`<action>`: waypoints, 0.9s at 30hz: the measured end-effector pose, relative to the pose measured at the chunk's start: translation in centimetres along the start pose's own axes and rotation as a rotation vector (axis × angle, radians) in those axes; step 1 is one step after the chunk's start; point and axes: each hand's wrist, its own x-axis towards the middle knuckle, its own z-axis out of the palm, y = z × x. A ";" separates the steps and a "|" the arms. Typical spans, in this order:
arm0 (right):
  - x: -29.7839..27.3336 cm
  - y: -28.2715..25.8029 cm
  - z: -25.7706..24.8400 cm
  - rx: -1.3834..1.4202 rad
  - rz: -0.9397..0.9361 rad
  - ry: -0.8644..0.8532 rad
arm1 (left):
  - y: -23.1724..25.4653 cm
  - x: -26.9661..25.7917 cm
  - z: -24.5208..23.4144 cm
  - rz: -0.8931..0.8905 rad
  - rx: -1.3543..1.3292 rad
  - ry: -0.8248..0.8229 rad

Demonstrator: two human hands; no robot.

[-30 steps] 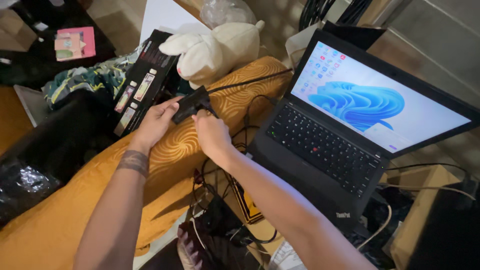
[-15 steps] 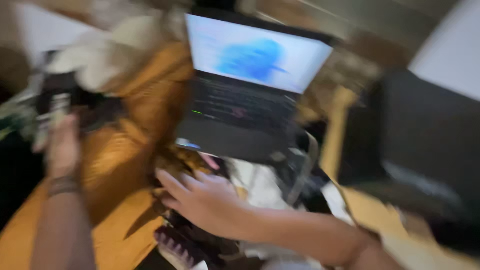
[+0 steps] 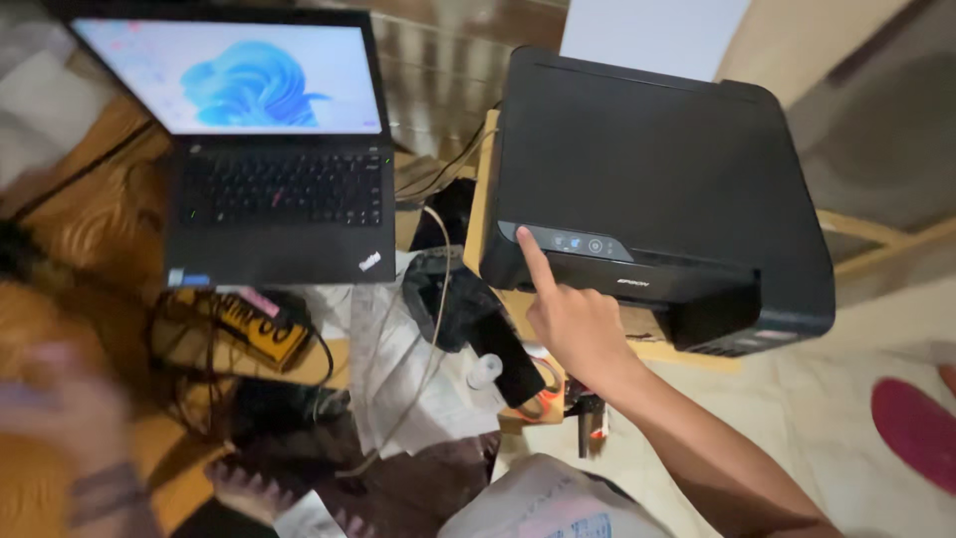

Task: The person loads a sheet of paper into the printer, adjusts cables, and replaces a white cylindrical cartridge into the printer's ink bay. The printer is on a small table next to a laptop in a cluttered room.

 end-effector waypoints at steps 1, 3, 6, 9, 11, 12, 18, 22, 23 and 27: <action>0.0 0.5 0.3 -0.058 -0.009 -0.036 | 2.5 -1.7 0.4 0.019 -0.039 0.012; 0.2 1.5 0.6 -0.120 -0.020 -0.120 | 7.9 -5.7 1.7 0.060 -0.112 0.033; 0.3 2.3 1.0 -0.104 -0.025 -0.237 | 15.6 -10.6 3.6 0.190 -0.114 0.120; 0.3 2.4 1.2 -0.078 -0.073 -0.258 | 23.4 -15.9 4.1 0.103 -0.042 0.029; 0.4 2.8 1.0 -0.061 -0.141 -0.195 | 27.0 -18.2 4.5 0.007 -0.013 -0.042; 0.4 3.1 0.7 -0.035 -0.142 -0.205 | 28.7 -19.4 4.8 -0.051 -0.029 -0.057; 0.1 4.0 -0.4 -0.036 -0.139 -0.223 | 31.9 -20.6 5.4 -0.177 -0.067 -0.087; 0.4 4.3 -0.5 -0.138 -0.147 -0.208 | 31.9 -18.9 5.4 -0.155 -0.142 -0.155; 0.7 4.4 -0.4 -0.158 -0.141 -0.210 | 31.5 -18.2 5.7 -0.112 -0.148 -0.164; 0.7 4.1 0.4 -0.155 -0.114 -0.236 | 30.8 -16.9 6.3 -0.031 -0.215 -0.216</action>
